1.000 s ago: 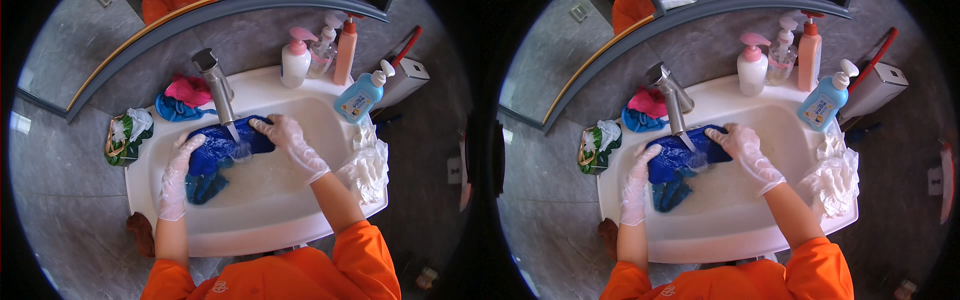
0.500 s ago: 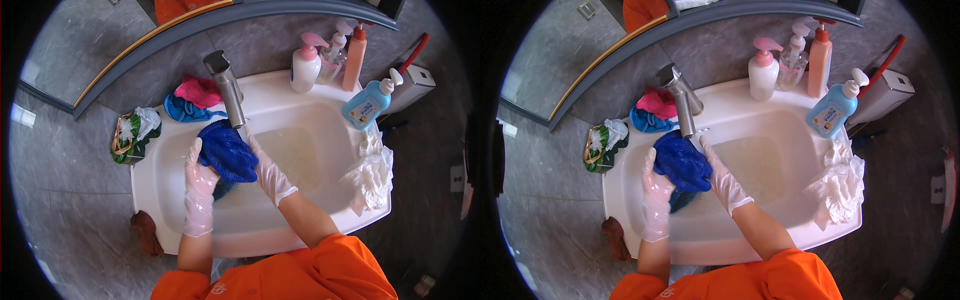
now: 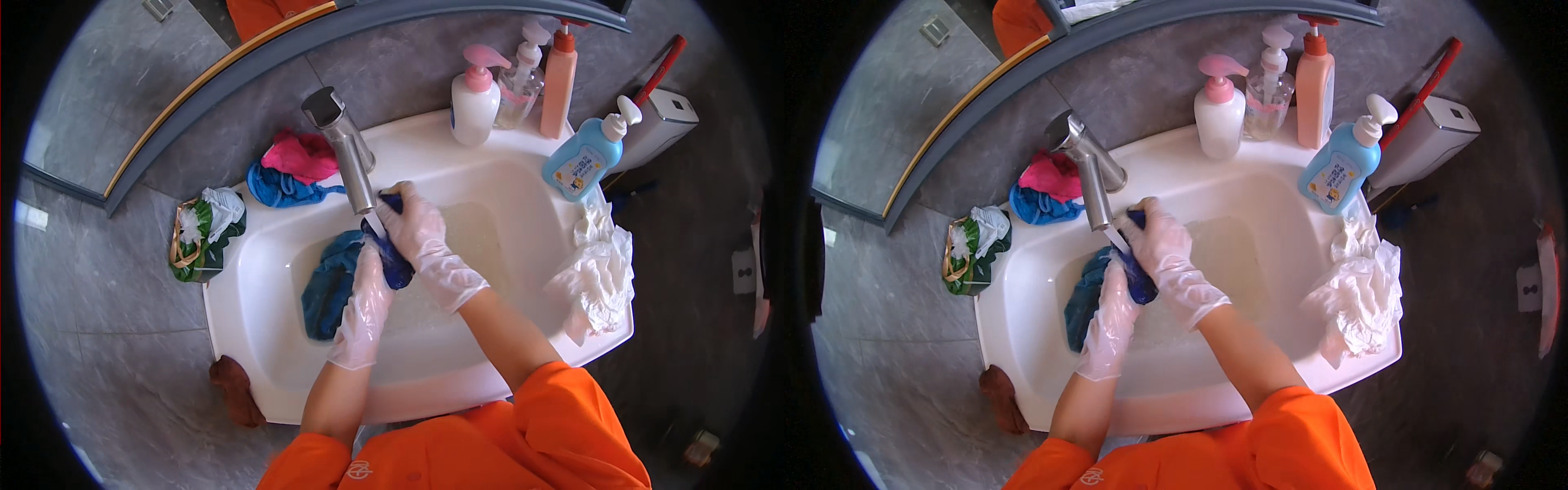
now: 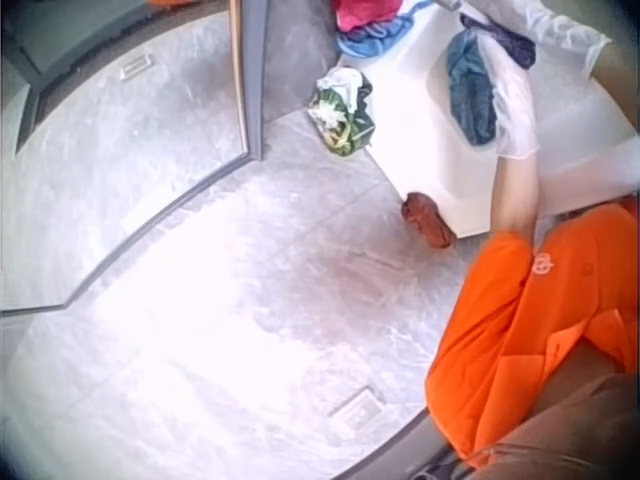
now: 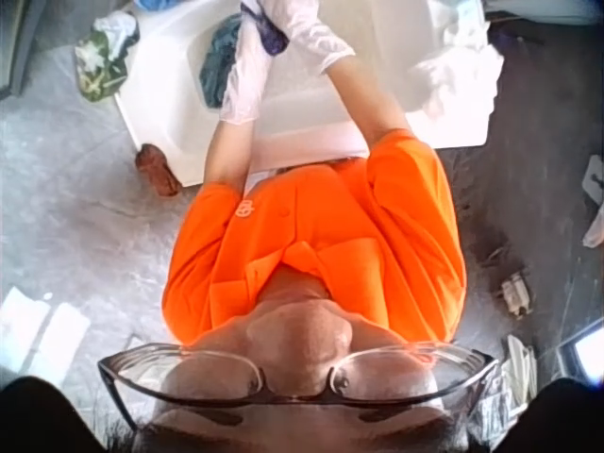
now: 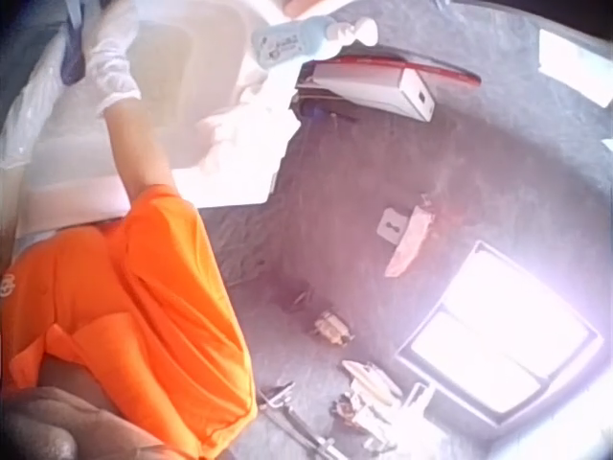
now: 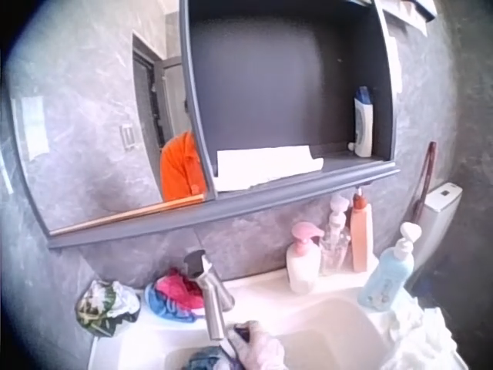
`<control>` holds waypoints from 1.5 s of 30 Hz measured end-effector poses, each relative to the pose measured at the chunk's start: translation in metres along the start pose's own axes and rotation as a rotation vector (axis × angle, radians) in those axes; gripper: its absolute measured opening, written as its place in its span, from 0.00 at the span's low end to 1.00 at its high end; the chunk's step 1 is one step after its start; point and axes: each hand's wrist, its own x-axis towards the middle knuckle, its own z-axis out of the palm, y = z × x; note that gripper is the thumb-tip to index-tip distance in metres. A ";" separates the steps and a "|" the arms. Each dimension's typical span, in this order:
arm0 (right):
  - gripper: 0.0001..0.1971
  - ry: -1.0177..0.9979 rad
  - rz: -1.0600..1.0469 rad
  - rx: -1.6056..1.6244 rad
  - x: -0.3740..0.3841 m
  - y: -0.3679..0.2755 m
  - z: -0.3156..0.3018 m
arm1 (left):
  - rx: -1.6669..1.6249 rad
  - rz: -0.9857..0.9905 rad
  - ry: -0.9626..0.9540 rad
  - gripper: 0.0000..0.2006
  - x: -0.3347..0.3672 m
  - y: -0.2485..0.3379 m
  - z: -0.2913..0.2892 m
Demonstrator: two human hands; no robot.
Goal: Washing and rinsing cleaning cloths in a bathroom sink.
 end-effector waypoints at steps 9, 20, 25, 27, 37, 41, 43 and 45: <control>0.15 -0.110 0.305 0.950 0.011 -0.044 -0.084 | 0.550 -0.149 0.098 0.32 -0.018 0.031 -0.029; 0.13 -0.001 -0.009 0.775 0.004 -0.041 -0.076 | 0.692 0.071 -0.190 0.36 -0.019 0.034 0.040; 0.19 -0.175 0.302 0.447 0.013 0.037 -0.070 | -0.186 0.043 -0.423 0.25 -0.025 0.058 -0.004; 0.31 -0.523 0.397 0.559 0.001 0.063 -0.053 | -0.286 0.057 -0.456 0.26 -0.029 0.064 -0.002; 0.32 -1.004 0.739 1.573 -0.022 0.031 0.022 | -0.221 -0.097 -0.349 0.13 0.000 0.073 -0.027; 0.31 -1.124 0.588 1.191 -0.019 0.021 0.008 | 0.619 0.115 -0.207 0.18 -0.003 0.085 -0.005; 0.29 -1.027 0.485 1.137 -0.022 0.019 0.017 | 0.781 0.174 -0.252 0.20 -0.007 0.094 -0.006; 0.28 -1.004 0.449 1.171 -0.026 0.014 0.017 | 0.887 0.211 -0.162 0.17 -0.015 0.092 -0.002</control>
